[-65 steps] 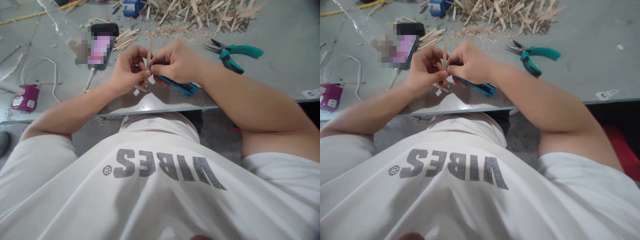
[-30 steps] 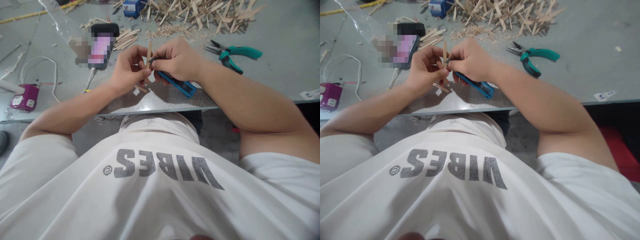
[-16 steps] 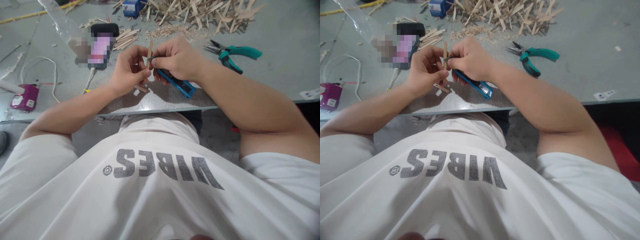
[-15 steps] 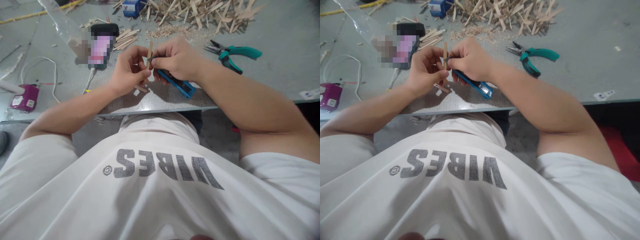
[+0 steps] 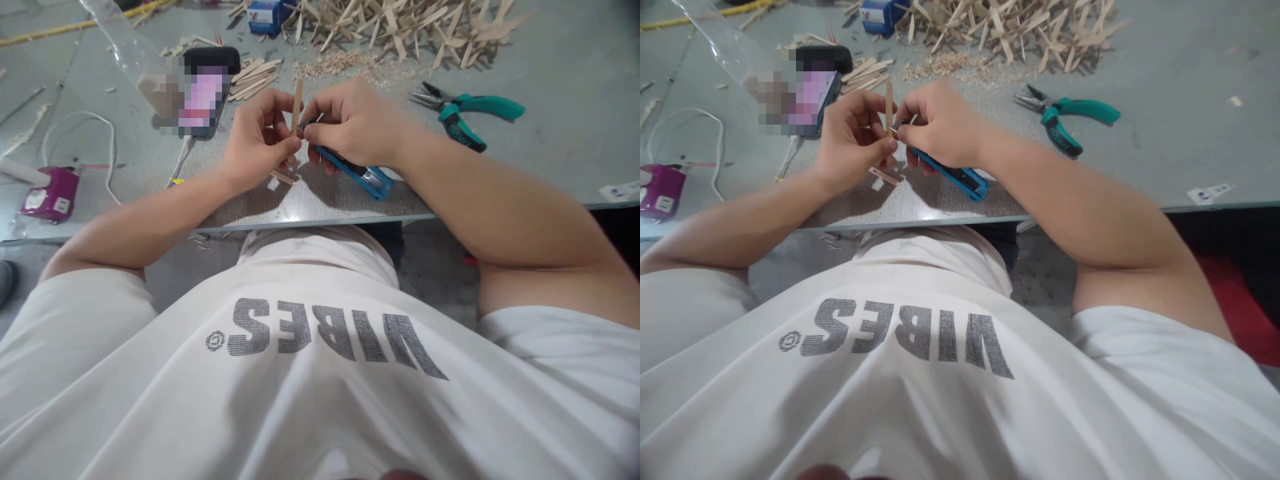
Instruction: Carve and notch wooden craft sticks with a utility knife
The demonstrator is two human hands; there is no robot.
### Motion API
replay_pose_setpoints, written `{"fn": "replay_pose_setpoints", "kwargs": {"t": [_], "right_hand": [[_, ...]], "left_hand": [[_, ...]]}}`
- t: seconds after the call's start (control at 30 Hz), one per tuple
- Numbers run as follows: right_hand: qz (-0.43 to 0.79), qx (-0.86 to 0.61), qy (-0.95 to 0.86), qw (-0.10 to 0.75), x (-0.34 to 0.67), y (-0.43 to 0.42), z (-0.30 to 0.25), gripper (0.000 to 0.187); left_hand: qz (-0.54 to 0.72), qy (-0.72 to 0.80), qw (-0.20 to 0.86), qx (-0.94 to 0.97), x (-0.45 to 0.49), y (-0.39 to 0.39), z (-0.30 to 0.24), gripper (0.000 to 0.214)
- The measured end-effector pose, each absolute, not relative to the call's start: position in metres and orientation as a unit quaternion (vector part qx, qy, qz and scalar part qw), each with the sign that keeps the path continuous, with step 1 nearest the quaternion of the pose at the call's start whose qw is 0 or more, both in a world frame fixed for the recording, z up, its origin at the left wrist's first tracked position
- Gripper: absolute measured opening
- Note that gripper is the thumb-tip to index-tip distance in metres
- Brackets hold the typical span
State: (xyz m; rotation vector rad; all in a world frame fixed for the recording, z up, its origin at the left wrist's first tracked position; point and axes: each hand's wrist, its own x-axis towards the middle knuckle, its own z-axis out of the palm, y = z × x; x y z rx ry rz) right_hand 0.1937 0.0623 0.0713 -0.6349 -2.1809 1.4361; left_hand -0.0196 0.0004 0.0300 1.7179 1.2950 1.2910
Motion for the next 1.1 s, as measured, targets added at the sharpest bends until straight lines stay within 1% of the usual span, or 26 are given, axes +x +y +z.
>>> {"fn": "replay_pose_setpoints", "kwargs": {"t": [0.1, 0.2, 0.37, 0.4, 0.47, 0.53, 0.63, 0.77, 0.87, 1.1], "right_hand": [[0.51, -0.237, -0.793, 0.234, 0.194, 0.061, 0.071, 0.02], [0.506, -0.24, -0.8, 0.216, 0.193, 0.061, 0.071, 0.024], [0.512, -0.251, -0.787, 0.236, 0.191, 0.056, 0.073, 0.011], [0.511, -0.257, -0.785, 0.237, 0.19, 0.054, 0.073, 0.013], [0.504, -0.282, -0.782, 0.235, 0.189, 0.05, 0.074, 0.022], [0.49, -0.314, -0.78, 0.23, 0.189, 0.046, 0.075, 0.032], [0.468, -0.356, -0.782, 0.207, 0.187, 0.039, 0.079, 0.039], [0.453, -0.388, -0.78, 0.19, 0.184, 0.031, 0.084, 0.041], [0.444, -0.395, -0.783, 0.181, 0.183, 0.027, 0.086, 0.046], [0.461, -0.352, -0.792, 0.19, 0.183, 0.027, 0.082, 0.048]], "left_hand": [[0.522, 0.47, 0.304, 0.644, -0.021, 0.008, 0.022, 0.048], [0.528, 0.456, 0.307, 0.647, -0.02, 0.009, 0.018, 0.047], [0.519, 0.459, 0.292, 0.659, -0.024, 0.01, 0.014, 0.045], [0.511, 0.464, 0.283, 0.666, -0.026, 0.012, 0.012, 0.046], [0.501, 0.474, 0.252, 0.679, -0.029, 0.017, 0.008, 0.047], [0.499, 0.484, 0.216, 0.685, -0.03, 0.017, 0.005, 0.044], [0.502, 0.486, 0.172, 0.694, -0.027, 0.008, 0.009, 0.04], [0.459, 0.515, 0.135, 0.712, -0.021, -0.008, 0.017, 0.032], [0.43, 0.532, 0.116, 0.72, -0.02, -0.015, 0.019, 0.03], [0.423, 0.538, 0.077, 0.725, -0.02, -0.017, 0.012, 0.039]]}}
